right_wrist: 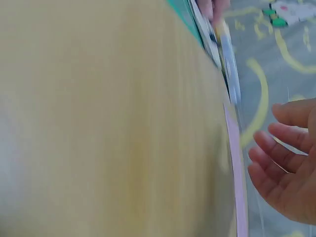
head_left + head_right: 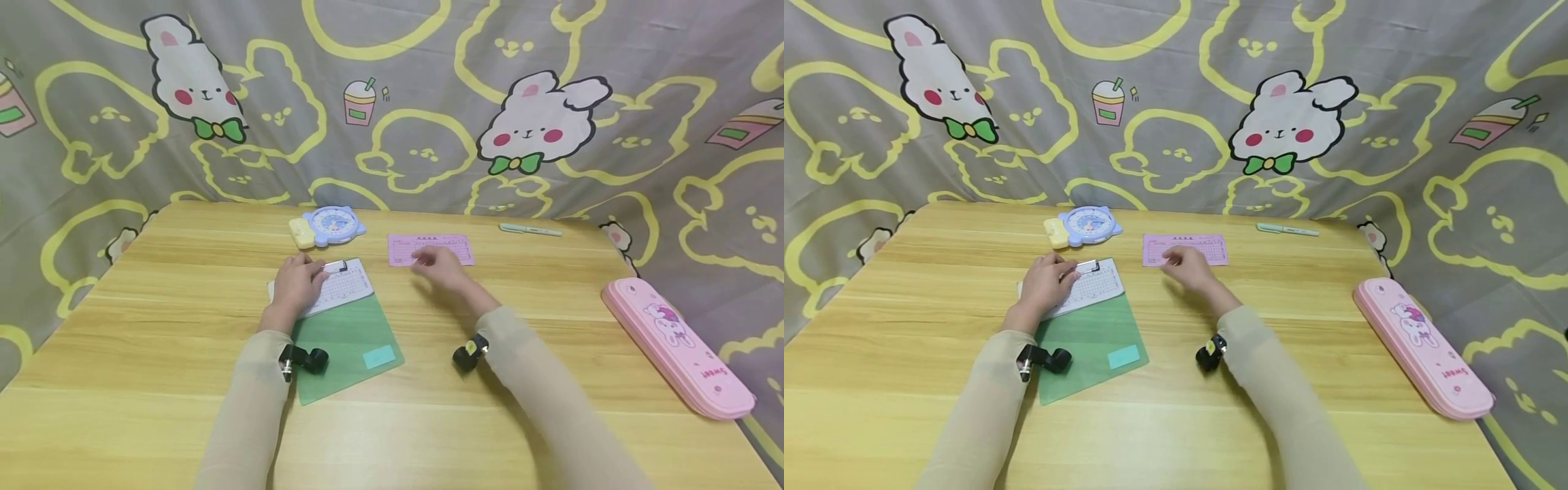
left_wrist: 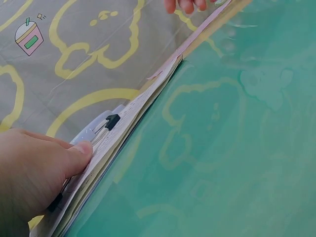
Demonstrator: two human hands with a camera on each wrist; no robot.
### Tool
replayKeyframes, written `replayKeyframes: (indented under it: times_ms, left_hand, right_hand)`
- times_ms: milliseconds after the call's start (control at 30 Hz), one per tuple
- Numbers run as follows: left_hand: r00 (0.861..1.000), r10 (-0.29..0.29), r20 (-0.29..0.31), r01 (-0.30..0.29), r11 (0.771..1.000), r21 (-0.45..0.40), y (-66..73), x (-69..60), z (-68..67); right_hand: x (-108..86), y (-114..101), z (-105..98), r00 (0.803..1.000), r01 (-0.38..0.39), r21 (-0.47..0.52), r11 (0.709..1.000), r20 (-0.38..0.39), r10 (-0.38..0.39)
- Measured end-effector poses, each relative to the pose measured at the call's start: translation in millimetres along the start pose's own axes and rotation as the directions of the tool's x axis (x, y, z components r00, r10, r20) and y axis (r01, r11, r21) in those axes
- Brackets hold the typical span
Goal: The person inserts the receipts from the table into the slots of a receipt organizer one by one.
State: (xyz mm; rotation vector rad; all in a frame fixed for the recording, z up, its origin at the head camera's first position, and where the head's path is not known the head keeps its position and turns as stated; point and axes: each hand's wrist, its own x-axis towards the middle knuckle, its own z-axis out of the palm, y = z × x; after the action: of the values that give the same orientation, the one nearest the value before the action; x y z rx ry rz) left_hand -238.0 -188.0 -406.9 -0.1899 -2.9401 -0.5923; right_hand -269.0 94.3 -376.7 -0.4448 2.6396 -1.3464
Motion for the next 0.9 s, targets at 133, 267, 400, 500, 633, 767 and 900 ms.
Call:
replayKeyframes:
  times_ms: [133,267,400,500,633,767,900]
  left_hand:
    - [1.000,0.000,-0.007,0.000,1.000,0.002,-0.1,0.1,0.1]
    - [1.000,-0.005,-0.009,0.005,1.000,0.000,-0.3,0.1,-0.1]
    - [1.000,-0.006,-0.006,0.006,1.000,-0.003,-0.4,0.4,-0.4]
    - [1.000,-0.010,-0.008,0.010,1.000,-0.002,-0.5,0.4,-0.2]
    - [1.000,0.000,-0.020,0.000,1.000,0.001,-0.8,-0.1,0.5]
    - [0.999,0.014,-0.041,-0.015,1.000,-0.002,-0.9,-0.6,1.3]
    - [0.999,0.018,-0.041,-0.018,1.000,-0.006,-0.6,-0.6,1.9]
  right_hand:
    - [9.8,16.5,-25.8,0.998,-0.029,-0.014,0.999,-0.059,0.028]
    - [18.8,33.8,-45.2,0.991,-0.088,-0.029,0.996,-0.107,0.084]
    - [24.1,48.0,-55.9,0.983,-0.157,-0.039,0.987,-0.102,0.152]
    - [26.0,55.8,-58.9,0.979,-0.191,-0.084,0.978,-0.090,0.183]
    - [26.2,62.9,-59.6,0.973,-0.230,-0.243,0.942,-0.086,0.215]
    - [25.9,67.3,-56.9,0.967,-0.254,-0.361,0.897,-0.067,0.247]
    - [25.9,70.6,-54.4,0.961,-0.272,-0.379,0.885,-0.059,0.270]
